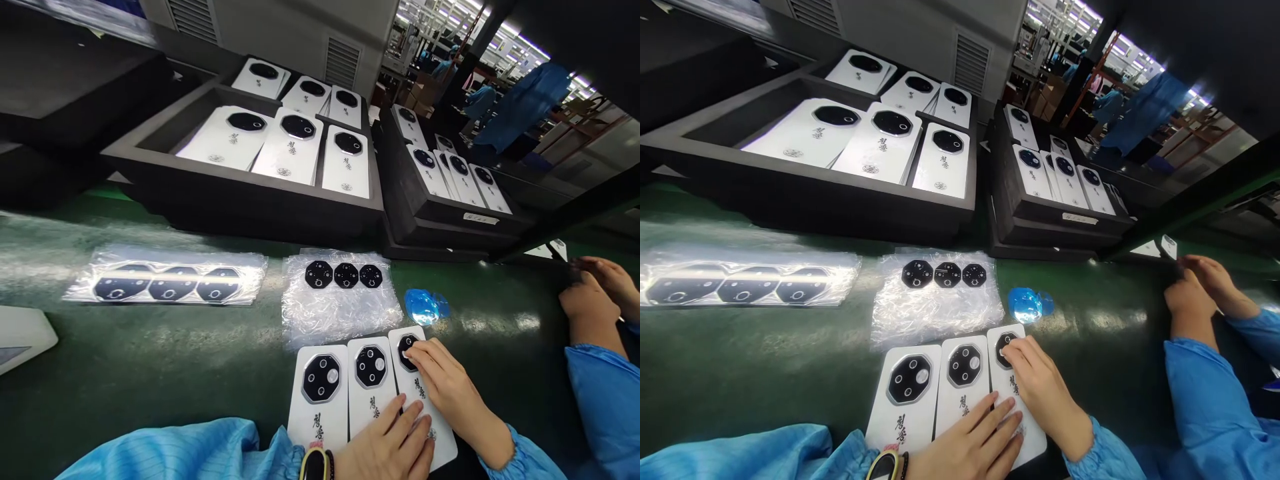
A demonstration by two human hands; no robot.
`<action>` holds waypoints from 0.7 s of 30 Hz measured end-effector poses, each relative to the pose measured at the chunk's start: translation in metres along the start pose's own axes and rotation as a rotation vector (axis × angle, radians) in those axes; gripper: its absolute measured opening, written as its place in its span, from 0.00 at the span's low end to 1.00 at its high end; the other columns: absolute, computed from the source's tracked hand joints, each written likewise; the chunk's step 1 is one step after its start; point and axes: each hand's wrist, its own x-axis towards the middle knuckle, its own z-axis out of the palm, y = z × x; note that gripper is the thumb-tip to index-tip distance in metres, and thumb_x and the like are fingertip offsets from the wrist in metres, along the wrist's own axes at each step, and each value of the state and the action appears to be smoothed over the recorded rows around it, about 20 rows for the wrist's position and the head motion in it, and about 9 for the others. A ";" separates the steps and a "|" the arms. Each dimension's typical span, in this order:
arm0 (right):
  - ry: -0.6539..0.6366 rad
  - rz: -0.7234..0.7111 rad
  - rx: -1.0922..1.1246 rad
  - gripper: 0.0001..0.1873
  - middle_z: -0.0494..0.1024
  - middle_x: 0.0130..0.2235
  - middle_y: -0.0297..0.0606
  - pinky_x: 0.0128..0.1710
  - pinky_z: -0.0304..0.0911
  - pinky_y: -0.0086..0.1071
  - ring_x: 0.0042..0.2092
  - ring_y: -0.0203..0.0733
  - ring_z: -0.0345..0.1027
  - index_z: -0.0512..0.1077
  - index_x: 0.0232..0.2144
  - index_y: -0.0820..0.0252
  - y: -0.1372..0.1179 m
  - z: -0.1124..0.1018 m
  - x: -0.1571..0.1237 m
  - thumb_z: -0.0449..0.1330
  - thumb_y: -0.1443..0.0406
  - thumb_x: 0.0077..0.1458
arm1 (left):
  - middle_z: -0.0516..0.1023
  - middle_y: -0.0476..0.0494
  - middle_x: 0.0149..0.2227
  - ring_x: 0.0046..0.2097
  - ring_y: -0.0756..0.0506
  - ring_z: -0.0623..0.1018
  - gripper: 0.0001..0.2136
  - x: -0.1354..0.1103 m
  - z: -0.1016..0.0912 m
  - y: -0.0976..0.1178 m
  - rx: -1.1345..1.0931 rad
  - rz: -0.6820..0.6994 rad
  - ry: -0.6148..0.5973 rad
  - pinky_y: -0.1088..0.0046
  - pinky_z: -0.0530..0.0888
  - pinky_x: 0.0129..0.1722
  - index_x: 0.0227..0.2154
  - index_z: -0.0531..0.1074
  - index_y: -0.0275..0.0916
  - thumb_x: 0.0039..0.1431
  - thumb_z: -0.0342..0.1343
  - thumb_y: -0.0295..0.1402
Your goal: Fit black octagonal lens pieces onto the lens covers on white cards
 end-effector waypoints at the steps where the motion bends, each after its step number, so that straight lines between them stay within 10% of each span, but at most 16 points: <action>1: 0.001 -0.015 -0.021 0.16 0.76 0.33 0.42 0.31 0.71 0.30 0.33 0.40 0.70 0.69 0.37 0.64 0.000 0.000 0.000 0.43 0.78 0.60 | 0.82 0.57 0.39 0.43 0.50 0.80 0.17 0.000 0.000 0.000 -0.001 0.007 -0.009 0.73 0.76 0.45 0.35 0.78 0.44 0.67 0.42 0.27; 21: -0.051 -0.179 -0.157 0.15 0.76 0.28 0.43 0.27 0.67 0.32 0.28 0.39 0.67 0.71 0.33 0.69 -0.002 -0.010 0.011 0.45 0.77 0.63 | 0.82 0.55 0.41 0.45 0.49 0.78 0.11 -0.002 -0.002 0.000 -0.003 0.023 -0.092 0.70 0.71 0.49 0.38 0.76 0.42 0.67 0.46 0.31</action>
